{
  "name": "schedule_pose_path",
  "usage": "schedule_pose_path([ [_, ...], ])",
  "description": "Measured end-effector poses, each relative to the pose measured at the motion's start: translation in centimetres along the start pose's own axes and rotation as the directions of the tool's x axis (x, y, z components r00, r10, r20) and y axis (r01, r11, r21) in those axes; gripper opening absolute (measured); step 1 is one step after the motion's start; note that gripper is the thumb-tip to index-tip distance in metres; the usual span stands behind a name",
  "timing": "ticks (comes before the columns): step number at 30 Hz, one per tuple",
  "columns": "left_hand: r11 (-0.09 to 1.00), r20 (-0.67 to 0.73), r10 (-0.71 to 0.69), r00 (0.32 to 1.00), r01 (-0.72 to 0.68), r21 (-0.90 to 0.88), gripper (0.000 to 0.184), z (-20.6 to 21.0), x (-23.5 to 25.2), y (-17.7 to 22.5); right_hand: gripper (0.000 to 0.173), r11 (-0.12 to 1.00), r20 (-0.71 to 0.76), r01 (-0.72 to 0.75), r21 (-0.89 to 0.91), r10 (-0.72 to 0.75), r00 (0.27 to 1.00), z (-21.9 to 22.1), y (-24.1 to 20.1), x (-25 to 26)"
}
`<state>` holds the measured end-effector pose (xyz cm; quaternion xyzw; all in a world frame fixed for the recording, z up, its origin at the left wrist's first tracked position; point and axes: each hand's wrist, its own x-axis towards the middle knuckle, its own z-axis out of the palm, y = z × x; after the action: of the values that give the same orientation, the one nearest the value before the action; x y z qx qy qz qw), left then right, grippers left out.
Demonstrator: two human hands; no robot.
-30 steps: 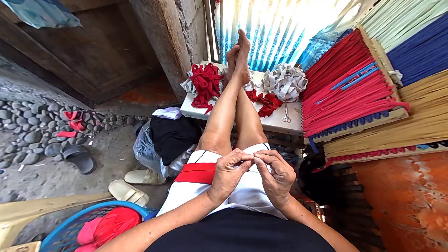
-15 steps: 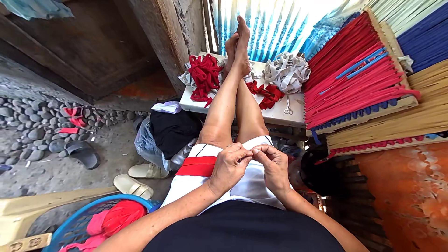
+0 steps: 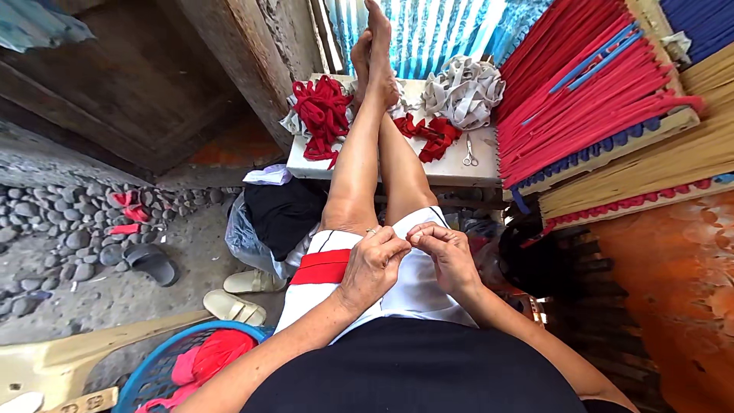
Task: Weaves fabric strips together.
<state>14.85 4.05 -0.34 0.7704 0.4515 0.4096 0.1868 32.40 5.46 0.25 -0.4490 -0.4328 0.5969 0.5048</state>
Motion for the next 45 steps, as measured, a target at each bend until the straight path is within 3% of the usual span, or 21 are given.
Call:
schedule_pose_path([
  [18,0.998,0.048,0.051,0.998,-0.053,0.043,0.015,-0.2,-0.1,-0.2,0.015,0.999,0.073,0.034,0.025,-0.036,0.997,-1.0,-0.7,-0.1],
  [26,0.962,0.047,0.209,0.977,-0.214,0.168,0.017,-0.8,-0.3,-0.7,0.016,0.969,0.114,0.073,0.236,-0.102,0.988,-4.1,-1.7,-0.4],
  [31,0.883,0.103,0.353,0.930,-0.367,0.293,0.017,-0.7,-0.5,-0.8,0.012,0.970,0.014,0.191,0.151,-0.195,0.981,-7.8,-1.7,-1.4],
  [36,0.805,0.172,0.478,0.862,-0.508,0.307,0.020,0.0,-0.2,-0.7,0.014,0.975,-0.155,0.211,0.063,-0.199,0.968,-12.1,-1.9,-2.4],
  [45,0.698,0.253,0.593,0.764,-0.645,0.311,0.021,-2.0,3.0,0.1,0.013,0.998,-0.518,0.053,-0.037,-0.064,0.853,-21.0,0.3,-5.1],
])
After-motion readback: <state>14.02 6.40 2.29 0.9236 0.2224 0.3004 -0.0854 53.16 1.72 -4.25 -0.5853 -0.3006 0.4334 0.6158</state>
